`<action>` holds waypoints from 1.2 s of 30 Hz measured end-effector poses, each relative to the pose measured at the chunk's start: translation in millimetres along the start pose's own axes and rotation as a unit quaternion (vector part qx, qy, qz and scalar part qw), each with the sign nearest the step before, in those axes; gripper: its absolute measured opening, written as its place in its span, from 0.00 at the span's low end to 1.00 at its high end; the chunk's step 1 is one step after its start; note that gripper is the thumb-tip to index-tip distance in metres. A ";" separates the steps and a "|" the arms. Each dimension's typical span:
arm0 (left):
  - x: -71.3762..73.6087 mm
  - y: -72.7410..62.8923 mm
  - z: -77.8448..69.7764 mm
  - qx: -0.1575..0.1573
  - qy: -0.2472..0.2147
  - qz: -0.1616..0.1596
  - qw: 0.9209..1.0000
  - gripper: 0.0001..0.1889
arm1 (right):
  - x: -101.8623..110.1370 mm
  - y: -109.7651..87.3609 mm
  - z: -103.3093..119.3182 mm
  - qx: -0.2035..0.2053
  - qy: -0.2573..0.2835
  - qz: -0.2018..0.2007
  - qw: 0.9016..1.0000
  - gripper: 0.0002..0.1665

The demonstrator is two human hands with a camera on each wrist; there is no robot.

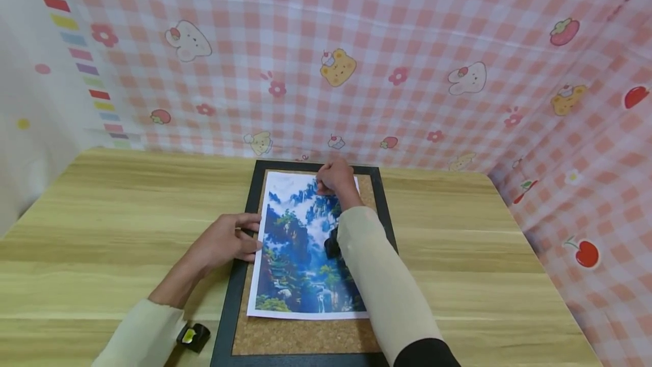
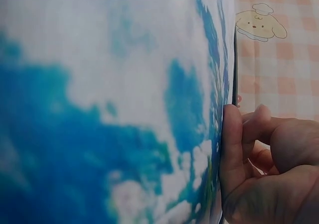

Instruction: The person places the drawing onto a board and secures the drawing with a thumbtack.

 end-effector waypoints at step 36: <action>0.4 -0.8 -3.2 0.006 0.000 0.002 1.000 0.32 | 8.2 -3.2 -5.2 -0.016 0.076 0.050 0.996 0.18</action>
Point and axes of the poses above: each hand's wrist, its own y-axis towards the middle knuckle, its own x-axis out of the back of the hand, z = x × y, the point moved 5 cm from there along y, towards the middle knuckle, and after that the axes turned 15 degrees about -z, right-handed, at the moved point
